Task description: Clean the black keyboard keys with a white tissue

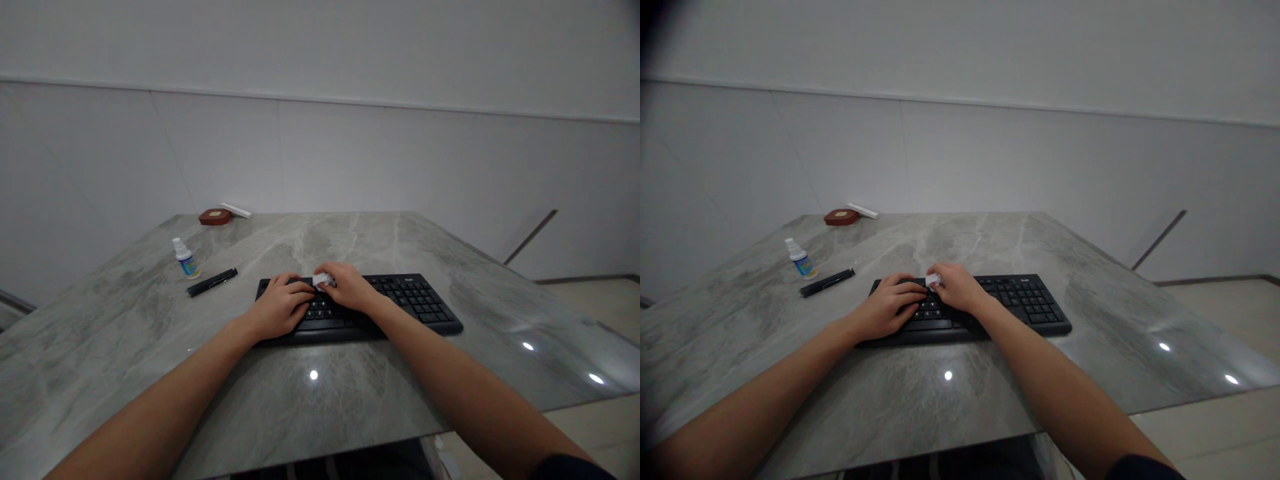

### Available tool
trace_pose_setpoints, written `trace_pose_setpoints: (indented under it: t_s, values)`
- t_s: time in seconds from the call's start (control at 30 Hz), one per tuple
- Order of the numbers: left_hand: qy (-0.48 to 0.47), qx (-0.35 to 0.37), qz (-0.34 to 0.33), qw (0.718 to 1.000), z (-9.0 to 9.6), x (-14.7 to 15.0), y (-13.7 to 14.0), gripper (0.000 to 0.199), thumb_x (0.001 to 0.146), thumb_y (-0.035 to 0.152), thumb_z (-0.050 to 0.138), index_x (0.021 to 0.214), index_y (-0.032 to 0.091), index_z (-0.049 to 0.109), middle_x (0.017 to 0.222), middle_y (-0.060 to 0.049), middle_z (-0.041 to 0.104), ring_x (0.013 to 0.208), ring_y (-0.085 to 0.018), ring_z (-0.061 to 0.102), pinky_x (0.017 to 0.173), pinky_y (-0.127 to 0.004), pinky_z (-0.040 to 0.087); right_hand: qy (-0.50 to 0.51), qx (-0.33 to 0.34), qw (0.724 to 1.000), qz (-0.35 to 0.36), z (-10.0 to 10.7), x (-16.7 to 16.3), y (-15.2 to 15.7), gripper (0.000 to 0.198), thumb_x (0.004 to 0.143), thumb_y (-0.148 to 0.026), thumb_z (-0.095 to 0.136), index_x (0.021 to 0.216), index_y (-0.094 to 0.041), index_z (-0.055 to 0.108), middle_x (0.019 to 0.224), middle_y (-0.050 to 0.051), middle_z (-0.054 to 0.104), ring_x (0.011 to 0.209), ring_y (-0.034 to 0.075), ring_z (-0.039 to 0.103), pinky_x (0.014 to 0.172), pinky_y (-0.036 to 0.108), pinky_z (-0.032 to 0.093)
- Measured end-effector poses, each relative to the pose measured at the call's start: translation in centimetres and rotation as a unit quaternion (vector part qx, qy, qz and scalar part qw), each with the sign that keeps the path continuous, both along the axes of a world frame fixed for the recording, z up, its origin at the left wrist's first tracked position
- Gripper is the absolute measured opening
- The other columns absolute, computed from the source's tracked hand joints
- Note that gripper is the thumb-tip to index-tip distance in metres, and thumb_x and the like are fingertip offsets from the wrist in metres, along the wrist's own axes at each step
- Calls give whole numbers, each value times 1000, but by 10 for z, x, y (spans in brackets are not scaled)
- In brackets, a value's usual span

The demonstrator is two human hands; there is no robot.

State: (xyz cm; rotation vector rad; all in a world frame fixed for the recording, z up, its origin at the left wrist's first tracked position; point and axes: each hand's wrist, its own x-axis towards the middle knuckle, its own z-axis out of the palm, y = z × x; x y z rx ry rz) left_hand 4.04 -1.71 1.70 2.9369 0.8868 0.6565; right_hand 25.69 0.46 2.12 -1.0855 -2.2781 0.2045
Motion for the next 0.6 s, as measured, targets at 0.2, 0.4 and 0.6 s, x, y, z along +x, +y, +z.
trace_pose_setpoints:
  t_s: [0.2, 0.4, 0.6]
  values:
    - [0, 3, 2, 1000, 0, 0, 0, 26, 92, 20, 51, 112, 20, 68, 119, -5, 66, 116, -29, 48, 97, -48, 40, -4, -22, 1000, 19, 3, 3, -2, 18, 79, -13, 62, 97, -18, 63, 86, 4, 69, 80, 17, 62, 73, 27, 46]
    - [-8, 2, 1, 1000, 2, 0, 0, 26, 92, 20, 51, 110, 20, 69, 117, -6, 67, 115, -29, 49, 97, -49, 41, -21, 10, 999, -46, 4, 8, 3, 20, 81, -15, 62, 100, -17, 63, 95, 7, 70, 87, 20, 63, 81, 31, 45]
    - [-11, -1, 4, 1000, 3, 0, 0, 25, 92, 19, 50, 107, 19, 70, 113, -6, 69, 115, -29, 50, 96, -49, 41, 7, 43, 997, -69, 6, 7, 1, 21, 79, -14, 63, 100, -16, 63, 94, 8, 69, 86, 21, 63, 81, 32, 46]
